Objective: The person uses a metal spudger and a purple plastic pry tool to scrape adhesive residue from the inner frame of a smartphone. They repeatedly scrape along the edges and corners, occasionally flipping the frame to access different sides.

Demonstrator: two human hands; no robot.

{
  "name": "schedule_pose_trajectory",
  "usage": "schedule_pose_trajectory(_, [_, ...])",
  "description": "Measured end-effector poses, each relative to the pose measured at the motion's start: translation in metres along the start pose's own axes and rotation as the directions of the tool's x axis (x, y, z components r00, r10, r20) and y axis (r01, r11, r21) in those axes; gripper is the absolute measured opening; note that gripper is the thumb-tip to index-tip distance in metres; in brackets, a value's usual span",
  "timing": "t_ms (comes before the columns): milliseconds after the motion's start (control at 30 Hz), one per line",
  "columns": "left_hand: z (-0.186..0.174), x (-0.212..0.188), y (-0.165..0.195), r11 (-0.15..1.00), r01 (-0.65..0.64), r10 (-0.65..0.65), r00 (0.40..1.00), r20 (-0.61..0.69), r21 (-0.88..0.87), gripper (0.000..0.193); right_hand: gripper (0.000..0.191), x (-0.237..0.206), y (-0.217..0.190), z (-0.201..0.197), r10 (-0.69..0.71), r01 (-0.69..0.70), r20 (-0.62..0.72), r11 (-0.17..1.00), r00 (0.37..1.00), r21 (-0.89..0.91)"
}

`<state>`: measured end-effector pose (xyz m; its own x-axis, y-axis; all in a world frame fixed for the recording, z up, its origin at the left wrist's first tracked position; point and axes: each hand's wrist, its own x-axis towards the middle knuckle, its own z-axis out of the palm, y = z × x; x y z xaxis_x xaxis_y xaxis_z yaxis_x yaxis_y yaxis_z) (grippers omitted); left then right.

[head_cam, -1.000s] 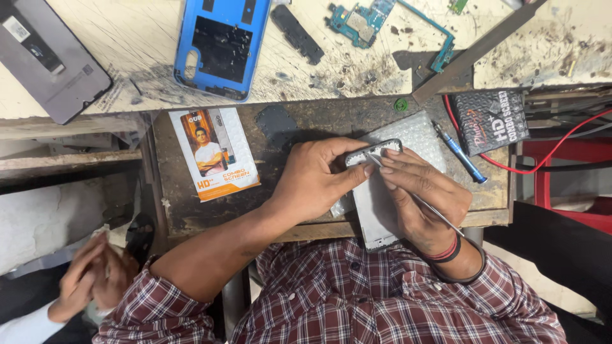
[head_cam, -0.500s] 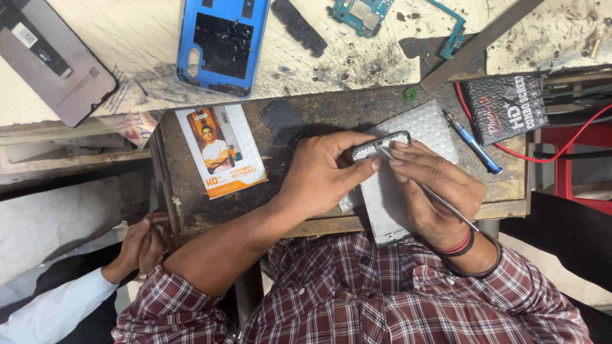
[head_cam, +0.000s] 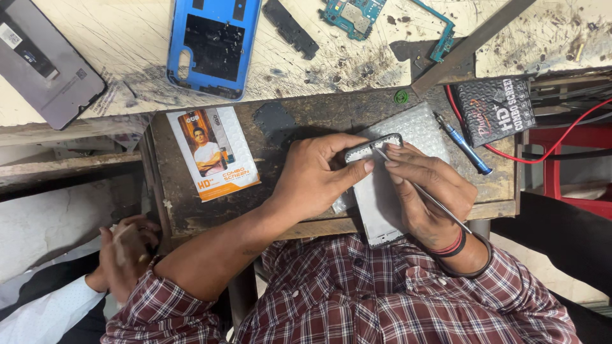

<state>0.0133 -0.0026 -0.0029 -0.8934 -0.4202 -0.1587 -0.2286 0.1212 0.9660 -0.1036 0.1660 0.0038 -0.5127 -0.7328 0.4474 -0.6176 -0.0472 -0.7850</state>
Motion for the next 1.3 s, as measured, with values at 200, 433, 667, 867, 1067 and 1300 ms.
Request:
schedule_pose_trajectory(200, [-0.0003, -0.0002, 0.0000, 1.000, -0.024, 0.024, 1.000, -0.009, 0.007, 0.032, 0.010, -0.0003, 0.0008, 0.0003, -0.016, 0.016, -0.009, 1.000, 1.000, -0.004])
schedule_pose_trajectory(433, [0.0000, 0.0001, -0.0004, 1.000, -0.016, 0.016, 1.000, -0.009, 0.001, 0.032, 0.010, -0.0004, -0.0009, -0.0008, -0.008, 0.008, -0.008, 0.999, 1.000, -0.046])
schedule_pose_trajectory(667, [-0.0001, 0.0001, -0.0012, 1.000, -0.015, 0.015, 1.000, -0.003, -0.004, 0.033, 0.009, -0.0002, -0.0006, -0.0005, -0.011, 0.011, -0.004, 1.000, 1.000, -0.029])
schedule_pose_trajectory(867, [0.0000, -0.0002, 0.0006, 1.000, -0.010, 0.010, 1.000, -0.004, -0.007, 0.032, 0.008, -0.0006, -0.0013, -0.0023, -0.013, 0.013, 0.004, 0.998, 1.000, -0.056])
schedule_pose_trajectory(1067, [0.0007, -0.0001, 0.0016, 0.999, 0.030, -0.030, 1.000, 0.001, -0.022, 0.033, 0.007, -0.0011, -0.0003, -0.0009, -0.021, 0.020, -0.015, 0.998, 1.000, -0.060])
schedule_pose_trajectory(1300, [0.0010, -0.0007, 0.0004, 0.999, -0.010, 0.009, 1.000, -0.006, -0.037, 0.033, 0.007, -0.0018, -0.0009, -0.0011, -0.013, 0.011, -0.023, 0.997, 1.000, -0.080])
